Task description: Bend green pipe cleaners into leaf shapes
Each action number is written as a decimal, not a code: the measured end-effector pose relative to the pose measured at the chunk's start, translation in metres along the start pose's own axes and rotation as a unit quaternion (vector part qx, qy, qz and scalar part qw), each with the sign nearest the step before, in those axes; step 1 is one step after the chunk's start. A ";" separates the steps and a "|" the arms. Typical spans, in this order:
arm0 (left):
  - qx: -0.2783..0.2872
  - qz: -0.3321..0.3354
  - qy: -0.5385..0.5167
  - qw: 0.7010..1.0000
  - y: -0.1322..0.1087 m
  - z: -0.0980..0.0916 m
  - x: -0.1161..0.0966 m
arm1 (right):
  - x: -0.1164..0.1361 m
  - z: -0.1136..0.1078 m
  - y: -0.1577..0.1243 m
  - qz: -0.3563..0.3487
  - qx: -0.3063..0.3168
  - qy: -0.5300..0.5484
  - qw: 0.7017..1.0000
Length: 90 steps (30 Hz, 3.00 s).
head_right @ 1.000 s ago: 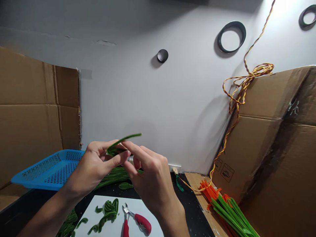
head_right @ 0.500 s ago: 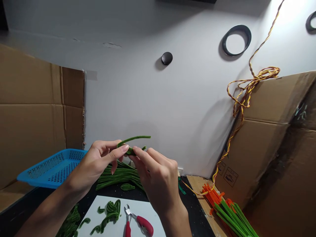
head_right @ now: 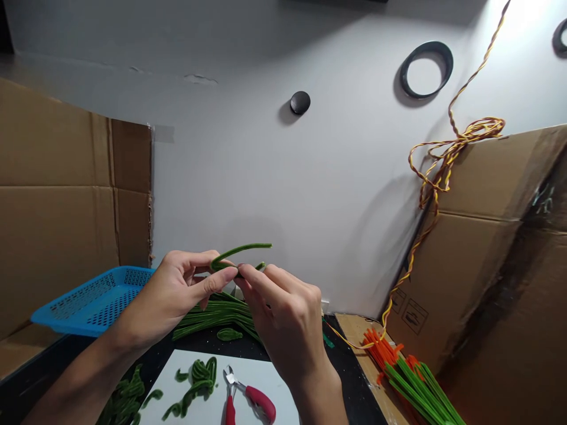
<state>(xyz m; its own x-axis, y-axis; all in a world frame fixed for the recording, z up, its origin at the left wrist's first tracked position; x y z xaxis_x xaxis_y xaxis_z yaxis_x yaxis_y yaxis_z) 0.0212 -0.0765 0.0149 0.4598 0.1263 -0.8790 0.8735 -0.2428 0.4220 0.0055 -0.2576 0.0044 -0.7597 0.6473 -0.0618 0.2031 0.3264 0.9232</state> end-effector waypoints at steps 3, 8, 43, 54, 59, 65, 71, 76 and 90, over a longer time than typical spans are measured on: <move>-0.007 -0.011 -0.022 1.000 0.000 -0.001 0.002 | -0.001 -0.001 0.001 0.018 -0.002 0.029 0.999; -0.051 -0.033 -0.075 0.995 0.002 -0.004 0.005 | 0.000 -0.006 0.005 0.118 -0.077 0.148 0.979; 0.109 -0.077 -0.094 0.987 0.003 0.007 0.012 | -0.001 -0.019 0.005 0.069 -0.024 0.164 0.984; 0.132 -0.105 -0.104 0.980 -0.001 0.000 0.007 | -0.003 -0.023 0.006 0.122 -0.019 0.271 0.955; 0.211 -0.145 -0.085 0.963 -0.008 0.007 0.002 | -0.008 -0.021 0.008 0.108 0.018 0.287 0.952; 0.148 -0.084 -0.132 0.976 -0.003 0.001 0.005 | -0.016 -0.025 0.006 0.169 0.064 0.300 0.937; 0.066 -0.047 -0.106 0.991 0.000 -0.007 0.002 | -0.006 -0.023 0.003 0.187 0.073 0.301 0.932; 0.042 -0.037 -0.179 0.982 0.000 -0.001 -0.001 | 0.004 -0.015 0.009 0.161 0.059 0.284 0.943; 0.057 0.007 -0.185 0.981 0.000 0.020 0.003 | 0.004 -0.016 0.007 0.161 -0.004 0.241 0.957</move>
<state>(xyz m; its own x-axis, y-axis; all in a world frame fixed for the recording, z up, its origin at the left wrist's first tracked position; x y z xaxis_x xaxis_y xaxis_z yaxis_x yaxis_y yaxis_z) 0.0200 -0.0951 0.0079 0.3636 -0.2298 -0.9027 0.8347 -0.3498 0.4253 -0.0057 -0.2635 0.0167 -0.8557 0.3198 0.4069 0.4715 0.1576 0.8677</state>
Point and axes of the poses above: each hand's wrist, its own y-axis towards the middle knuckle, its own z-axis out of the palm, x = y × z, the point moved 2 cm from there along y, towards the middle knuckle, and after that the axes turned 3 degrees about -z, right-handed, at the moved point
